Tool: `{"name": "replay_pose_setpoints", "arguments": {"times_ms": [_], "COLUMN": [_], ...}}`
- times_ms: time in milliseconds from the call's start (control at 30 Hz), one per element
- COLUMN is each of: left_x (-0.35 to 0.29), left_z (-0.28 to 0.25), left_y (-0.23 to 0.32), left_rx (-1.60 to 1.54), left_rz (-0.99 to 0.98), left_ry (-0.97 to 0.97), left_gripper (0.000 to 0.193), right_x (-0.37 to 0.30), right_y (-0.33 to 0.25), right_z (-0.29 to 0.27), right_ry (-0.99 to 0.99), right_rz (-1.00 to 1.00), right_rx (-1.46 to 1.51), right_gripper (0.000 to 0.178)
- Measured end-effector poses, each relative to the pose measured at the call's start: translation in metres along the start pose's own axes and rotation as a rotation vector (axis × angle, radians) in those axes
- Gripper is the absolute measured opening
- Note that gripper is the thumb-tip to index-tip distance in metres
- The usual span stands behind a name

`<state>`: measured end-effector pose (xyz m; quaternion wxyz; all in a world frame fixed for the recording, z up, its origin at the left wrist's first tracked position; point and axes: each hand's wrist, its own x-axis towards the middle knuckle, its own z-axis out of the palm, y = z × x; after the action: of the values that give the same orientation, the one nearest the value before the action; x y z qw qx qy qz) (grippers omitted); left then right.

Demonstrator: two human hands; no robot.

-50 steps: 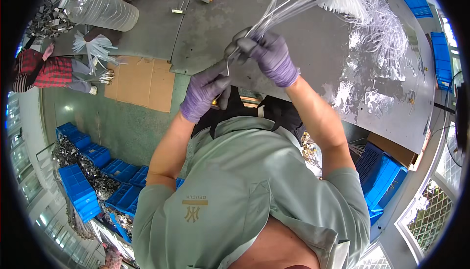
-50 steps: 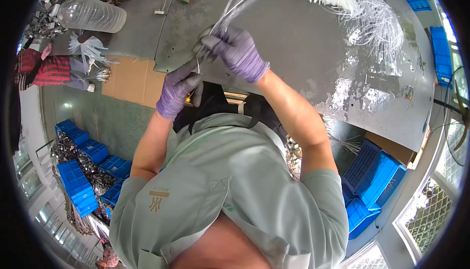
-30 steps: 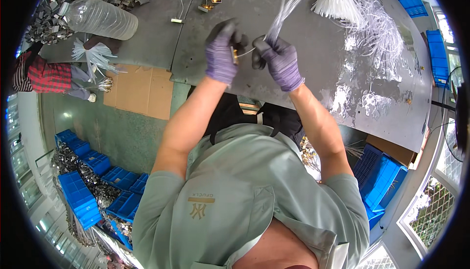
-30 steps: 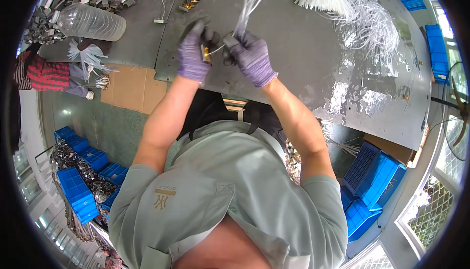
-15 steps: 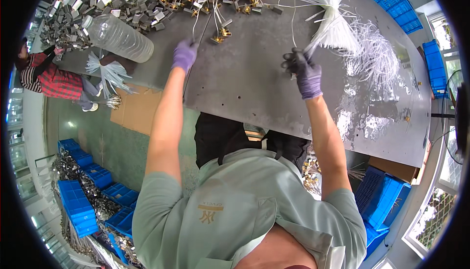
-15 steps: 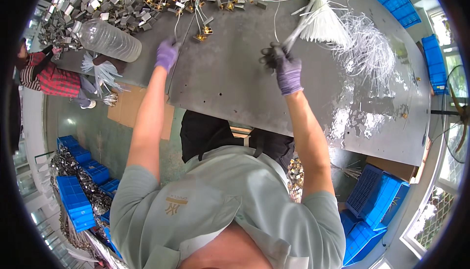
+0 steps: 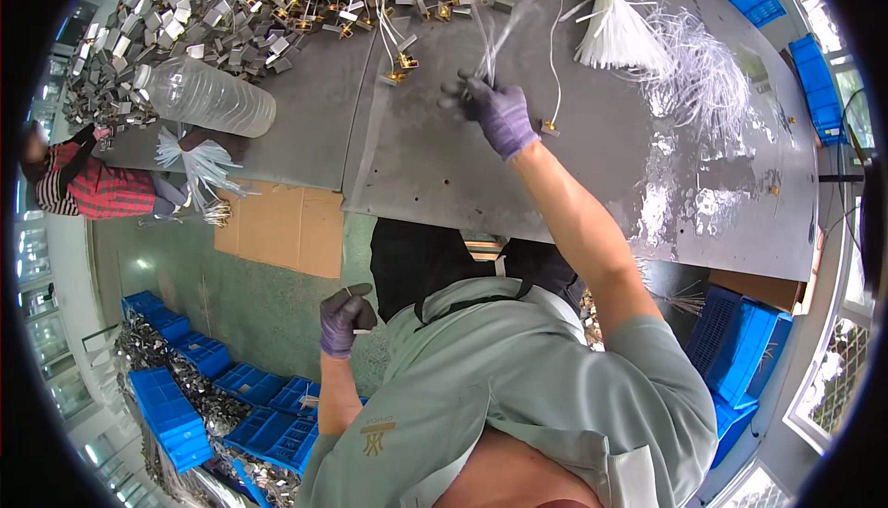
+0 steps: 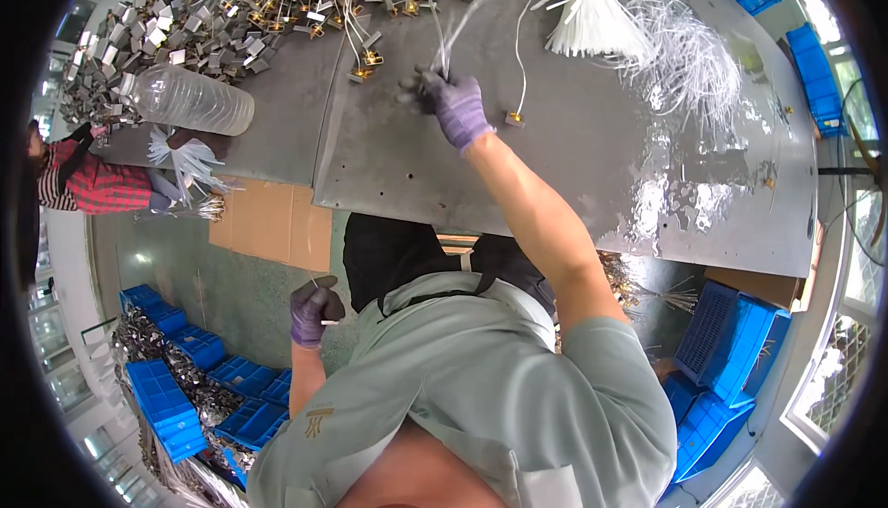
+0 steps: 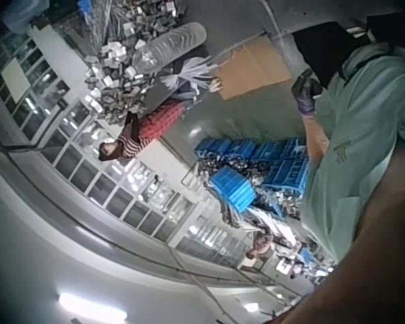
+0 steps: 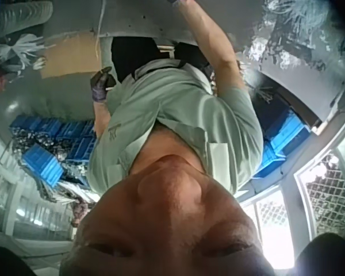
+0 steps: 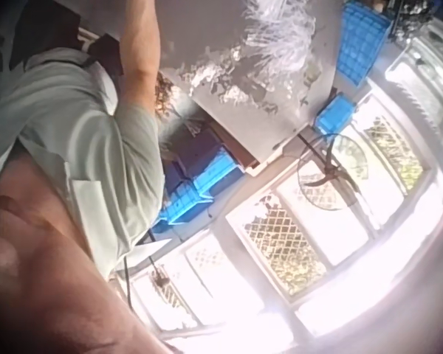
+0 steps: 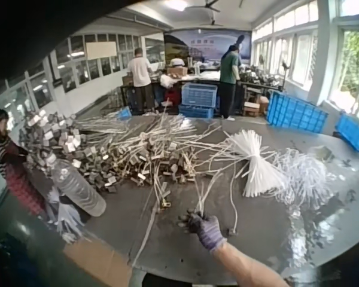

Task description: Bundling and organizing electrical wires into harness assemblies at a workbench.

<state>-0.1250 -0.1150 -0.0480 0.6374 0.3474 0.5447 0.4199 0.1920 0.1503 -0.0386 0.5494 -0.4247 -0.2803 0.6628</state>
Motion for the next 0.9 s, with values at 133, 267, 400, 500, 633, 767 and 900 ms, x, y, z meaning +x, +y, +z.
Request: {"name": "replay_pose_setpoints", "arguments": {"times_ms": [133, 267, 400, 500, 633, 767, 900], "left_x": [-0.004, -0.001, 0.007, 0.011, 0.015, 0.019, 0.021], "left_z": [-0.007, -0.011, 0.001, 0.007, 0.002, 0.0, 0.002], "left_y": [-0.011, -0.014, 0.0, 0.004, -0.001, -0.002, -0.001], "left_rx": [0.002, 0.003, 0.184, 0.221, 0.203, 0.204, 0.175], "left_rz": [0.003, -0.088, -0.027, 0.045, 0.118, 0.113, 0.131], "left_ry": [-0.117, -0.146, -0.083, -0.028, 0.011, -0.053, -0.059], "left_gripper": [0.035, 0.041, 0.055, 0.062, 0.061, 0.059, 0.058], "right_x": [0.012, 0.005, 0.008, 0.007, 0.001, -0.002, -0.001], "right_y": [-0.023, -0.051, -0.068, -0.079, -0.08, -0.079, -0.085], "right_z": [0.002, -0.003, -0.019, -0.025, -0.025, -0.025, -0.03], "right_ry": [0.059, 0.153, 0.168, 0.218, 0.22, 0.229, 0.281], "right_rz": [-0.108, -0.161, -0.231, -0.293, -0.268, -0.302, -0.404], "right_rx": [-0.033, -0.003, 0.081, 0.159, 0.06, 0.092, 0.139], "right_gripper": [0.031, 0.029, 0.025, 0.022, 0.022, 0.021, 0.021]}}
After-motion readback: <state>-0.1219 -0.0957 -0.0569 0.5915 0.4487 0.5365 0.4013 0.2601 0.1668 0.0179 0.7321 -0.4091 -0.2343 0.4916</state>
